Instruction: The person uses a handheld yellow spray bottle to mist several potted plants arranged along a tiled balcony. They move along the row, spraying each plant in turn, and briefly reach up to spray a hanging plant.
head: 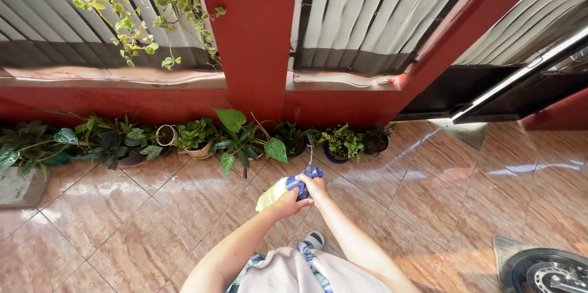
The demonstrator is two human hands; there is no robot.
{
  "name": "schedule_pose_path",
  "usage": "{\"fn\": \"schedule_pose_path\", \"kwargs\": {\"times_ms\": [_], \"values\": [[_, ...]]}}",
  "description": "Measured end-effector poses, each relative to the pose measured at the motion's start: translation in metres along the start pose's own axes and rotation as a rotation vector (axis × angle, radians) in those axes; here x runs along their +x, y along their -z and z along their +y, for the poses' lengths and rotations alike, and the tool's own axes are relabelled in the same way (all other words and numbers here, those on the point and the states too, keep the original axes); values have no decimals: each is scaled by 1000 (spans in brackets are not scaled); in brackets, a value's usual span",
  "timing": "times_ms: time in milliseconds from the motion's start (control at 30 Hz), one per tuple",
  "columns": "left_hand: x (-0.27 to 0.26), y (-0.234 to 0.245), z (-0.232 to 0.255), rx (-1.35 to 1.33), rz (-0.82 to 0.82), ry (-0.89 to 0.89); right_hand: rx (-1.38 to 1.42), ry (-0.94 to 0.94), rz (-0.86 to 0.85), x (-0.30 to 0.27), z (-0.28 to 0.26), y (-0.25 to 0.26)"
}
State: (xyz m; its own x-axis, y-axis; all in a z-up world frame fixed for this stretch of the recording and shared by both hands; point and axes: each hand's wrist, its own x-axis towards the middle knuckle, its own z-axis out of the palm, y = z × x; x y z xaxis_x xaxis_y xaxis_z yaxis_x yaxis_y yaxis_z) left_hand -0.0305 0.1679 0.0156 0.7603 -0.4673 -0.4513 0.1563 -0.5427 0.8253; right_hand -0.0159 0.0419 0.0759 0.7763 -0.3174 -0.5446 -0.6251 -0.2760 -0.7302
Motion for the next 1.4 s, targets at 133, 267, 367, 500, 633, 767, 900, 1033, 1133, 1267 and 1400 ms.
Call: {"fn": "schedule_pose_path", "kwargs": {"times_ms": [133, 267, 367, 500, 633, 767, 900, 1033, 1133, 1267, 1400], "values": [[-12, 5, -2, 27, -26, -15, 29, 2, 51, -15, 0, -6], [-12, 2, -2, 20, -40, -52, 23, 42, 119, -24, 2, -4], [-18, 2, 0, 30, -55, -67, -2, 26, 128, -28, 2, -1], [-24, 3, -8, 16, -63, -79, 31, 49, 148, -31, 10, -12], [-34, 11, -15, 22, -58, -87, 27, 63, 159, -42, 8, -25], [-47, 21, -26, 6, -30, -85, 38, 119, 146, -36, 12, -45], [-48, 29, -48, 2, 17, -97, 14, 161, 136, -62, -6, -60], [-73, 45, -50, -44, 74, -82, 28, 201, 72, -57, -8, -80], [-85, 56, -53, -50, 106, -62, -7, 233, 47, -45, -3, -99], [-95, 57, -65, -77, 110, -37, 7, 188, -7, -59, -4, -108], [-96, 44, -75, -95, 111, -24, 2, 181, -19, -50, 9, -117]]}}
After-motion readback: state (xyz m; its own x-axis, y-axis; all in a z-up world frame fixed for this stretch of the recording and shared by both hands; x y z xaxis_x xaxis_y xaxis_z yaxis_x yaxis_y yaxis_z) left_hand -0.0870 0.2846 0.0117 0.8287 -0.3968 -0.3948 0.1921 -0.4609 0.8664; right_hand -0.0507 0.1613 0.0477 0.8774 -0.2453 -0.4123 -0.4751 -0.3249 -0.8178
